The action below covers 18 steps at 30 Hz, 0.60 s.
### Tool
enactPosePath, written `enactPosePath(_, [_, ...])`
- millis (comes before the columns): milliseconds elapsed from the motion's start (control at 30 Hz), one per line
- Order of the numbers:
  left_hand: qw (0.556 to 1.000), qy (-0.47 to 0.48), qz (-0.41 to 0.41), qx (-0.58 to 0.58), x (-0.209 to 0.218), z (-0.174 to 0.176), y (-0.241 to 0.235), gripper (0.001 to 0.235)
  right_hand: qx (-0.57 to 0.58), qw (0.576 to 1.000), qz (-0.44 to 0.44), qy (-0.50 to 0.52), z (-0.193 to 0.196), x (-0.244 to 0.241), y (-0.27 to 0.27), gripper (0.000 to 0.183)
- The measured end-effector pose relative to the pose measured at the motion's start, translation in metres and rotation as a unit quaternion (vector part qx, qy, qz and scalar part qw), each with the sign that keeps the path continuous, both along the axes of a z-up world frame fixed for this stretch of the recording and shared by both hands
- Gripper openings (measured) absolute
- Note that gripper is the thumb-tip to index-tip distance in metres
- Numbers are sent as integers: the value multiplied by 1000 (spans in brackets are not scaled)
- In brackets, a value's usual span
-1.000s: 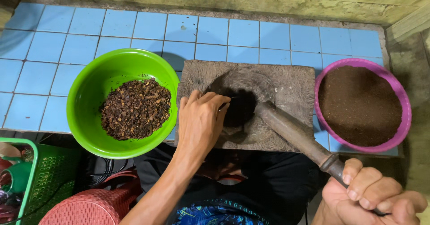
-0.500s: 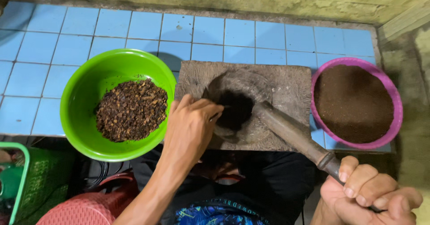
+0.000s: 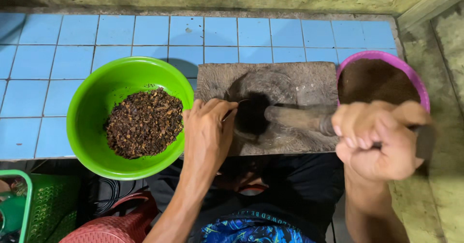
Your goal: The person uses a wooden pestle to grind dark brown material on a stone slab. They repeatedly press and rotate the pestle to break down the material into a finer powder, which is collected in a pink bowl. A green bowl containing coarser material sits nearby.
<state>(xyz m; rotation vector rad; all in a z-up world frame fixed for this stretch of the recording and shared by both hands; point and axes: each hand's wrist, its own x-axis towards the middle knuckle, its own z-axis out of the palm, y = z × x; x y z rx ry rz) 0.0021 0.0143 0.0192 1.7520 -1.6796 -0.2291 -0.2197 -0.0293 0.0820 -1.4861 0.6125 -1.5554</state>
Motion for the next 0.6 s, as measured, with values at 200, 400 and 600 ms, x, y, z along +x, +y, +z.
enactPosePath(200, [999, 30, 26, -7, -6, -12, -2, 14, -104, 991, -51, 62, 14, 64, -19, 32])
enactPosePath(400, [999, -3, 30, -15, -9, -8, -1, 15, -17, 1000, 19, -14, -25, 59, -27, 28])
enactPosePath(600, [999, -9, 26, -20, -9, -7, -2, 13, -1, 999, -14, -42, -49, 17, -19, 30])
